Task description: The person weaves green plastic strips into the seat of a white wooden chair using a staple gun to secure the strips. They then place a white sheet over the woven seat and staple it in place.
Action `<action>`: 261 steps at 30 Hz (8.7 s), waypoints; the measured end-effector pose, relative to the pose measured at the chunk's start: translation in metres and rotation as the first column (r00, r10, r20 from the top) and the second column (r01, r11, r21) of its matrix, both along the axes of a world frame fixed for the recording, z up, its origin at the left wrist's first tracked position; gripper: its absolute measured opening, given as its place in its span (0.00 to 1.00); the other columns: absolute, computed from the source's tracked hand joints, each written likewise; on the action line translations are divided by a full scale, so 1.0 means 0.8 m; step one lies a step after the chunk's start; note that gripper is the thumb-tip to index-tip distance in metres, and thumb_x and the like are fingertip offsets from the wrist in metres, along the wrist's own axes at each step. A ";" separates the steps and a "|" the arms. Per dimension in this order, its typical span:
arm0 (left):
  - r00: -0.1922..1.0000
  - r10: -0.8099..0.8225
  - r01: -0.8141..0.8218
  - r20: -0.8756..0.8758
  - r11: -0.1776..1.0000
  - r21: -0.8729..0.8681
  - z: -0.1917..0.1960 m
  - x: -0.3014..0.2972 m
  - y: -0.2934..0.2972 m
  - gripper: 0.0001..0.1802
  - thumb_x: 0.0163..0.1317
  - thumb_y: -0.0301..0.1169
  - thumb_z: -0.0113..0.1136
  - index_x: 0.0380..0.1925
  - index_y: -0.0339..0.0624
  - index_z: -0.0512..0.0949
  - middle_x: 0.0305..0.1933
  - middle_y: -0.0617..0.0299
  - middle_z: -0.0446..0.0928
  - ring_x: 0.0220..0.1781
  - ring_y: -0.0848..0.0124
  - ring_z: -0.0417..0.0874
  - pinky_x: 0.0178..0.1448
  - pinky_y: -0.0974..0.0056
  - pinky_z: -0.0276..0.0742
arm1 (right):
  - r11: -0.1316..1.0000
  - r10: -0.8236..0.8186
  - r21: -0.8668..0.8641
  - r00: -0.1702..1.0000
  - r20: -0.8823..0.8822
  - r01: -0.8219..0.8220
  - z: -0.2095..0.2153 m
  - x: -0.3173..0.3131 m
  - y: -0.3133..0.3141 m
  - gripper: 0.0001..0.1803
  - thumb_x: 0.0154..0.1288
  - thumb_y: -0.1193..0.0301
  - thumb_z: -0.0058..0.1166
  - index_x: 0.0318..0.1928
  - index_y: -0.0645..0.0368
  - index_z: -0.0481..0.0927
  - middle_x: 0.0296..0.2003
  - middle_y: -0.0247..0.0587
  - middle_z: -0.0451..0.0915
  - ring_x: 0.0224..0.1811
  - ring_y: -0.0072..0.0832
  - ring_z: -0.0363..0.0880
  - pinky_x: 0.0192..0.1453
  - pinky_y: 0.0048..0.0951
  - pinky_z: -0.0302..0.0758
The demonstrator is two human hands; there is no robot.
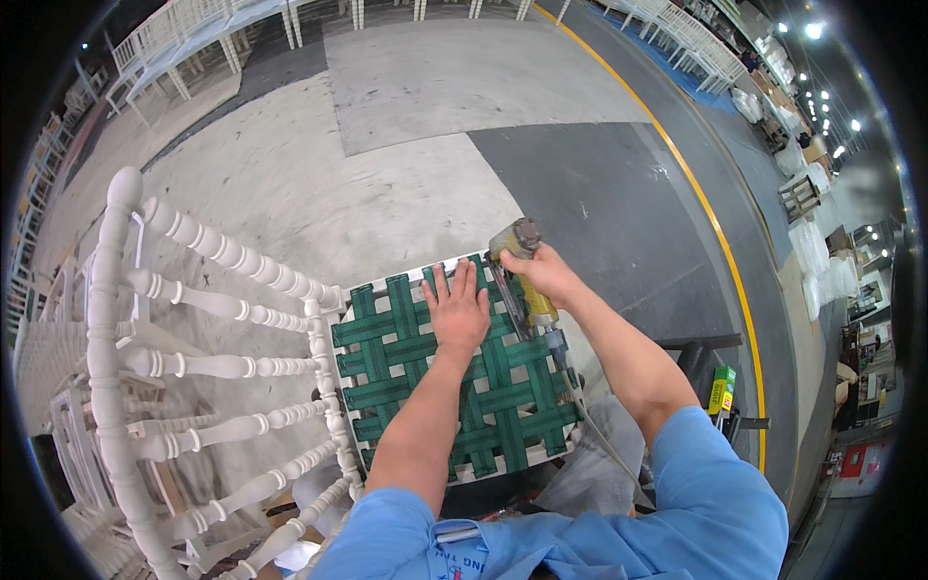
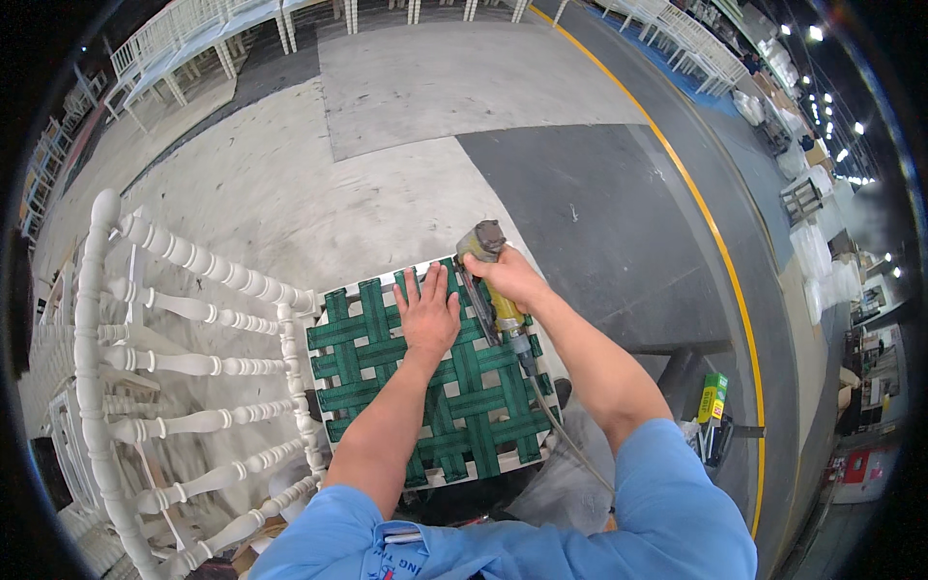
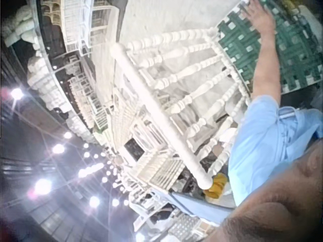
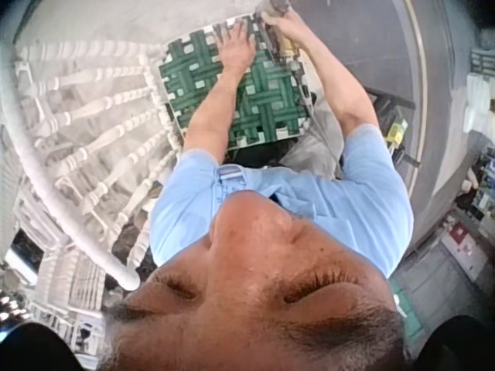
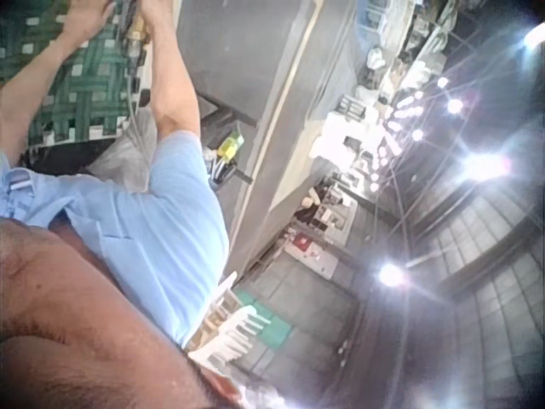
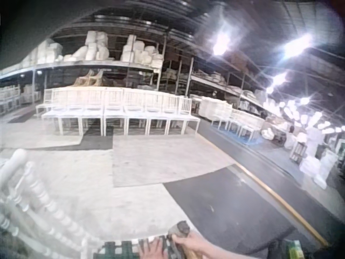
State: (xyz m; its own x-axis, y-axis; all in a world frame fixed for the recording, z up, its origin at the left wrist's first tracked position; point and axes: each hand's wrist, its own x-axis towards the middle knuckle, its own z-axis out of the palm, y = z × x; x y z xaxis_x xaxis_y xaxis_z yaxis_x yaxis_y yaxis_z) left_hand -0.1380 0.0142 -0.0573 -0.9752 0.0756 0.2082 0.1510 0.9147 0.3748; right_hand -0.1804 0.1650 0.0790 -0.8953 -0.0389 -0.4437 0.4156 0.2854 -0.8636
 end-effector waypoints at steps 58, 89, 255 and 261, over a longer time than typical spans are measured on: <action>0.978 0.036 0.025 -0.205 0.957 0.287 -0.016 0.000 -0.010 0.20 0.74 0.40 0.49 0.47 0.38 0.86 0.56 0.47 0.84 0.72 0.42 0.72 0.82 0.35 0.53 | 0.976 -0.219 -0.043 0.963 -0.159 0.215 0.103 0.130 0.093 0.17 0.72 0.63 0.66 0.52 0.60 0.79 0.39 0.35 0.81 0.27 0.23 0.78 0.28 0.28 0.76; 0.571 -0.411 -0.812 0.711 -0.412 0.414 0.012 0.414 0.000 0.23 0.80 0.44 0.54 0.67 0.45 0.69 0.68 0.52 0.73 0.67 0.53 0.75 0.76 0.41 0.66 | 0.449 -0.465 0.648 0.780 -0.418 0.615 0.035 0.630 0.449 0.18 0.66 0.61 0.68 0.47 0.63 0.87 0.38 0.45 0.89 0.42 0.33 0.88 0.50 0.34 0.81; 0.525 -0.585 -0.136 0.618 0.659 0.740 -0.055 0.441 0.030 0.25 0.62 0.34 0.60 0.59 0.38 0.80 0.61 0.42 0.81 0.64 0.47 0.80 0.69 0.53 0.72 | 0.956 -0.259 -0.118 0.962 0.087 0.268 0.048 0.542 0.106 0.16 0.75 0.61 0.61 0.52 0.60 0.78 0.35 0.33 0.79 0.24 0.21 0.78 0.24 0.27 0.74; 0.513 -0.666 -0.237 0.542 0.497 0.835 0.037 0.448 -0.005 0.16 0.73 0.36 0.58 0.52 0.37 0.83 0.48 0.57 0.87 0.46 0.69 0.85 0.54 0.63 0.80 | 0.971 -0.192 -0.125 0.977 0.094 0.203 0.042 0.536 0.100 0.17 0.76 0.60 0.60 0.51 0.60 0.78 0.34 0.31 0.79 0.23 0.20 0.77 0.24 0.25 0.72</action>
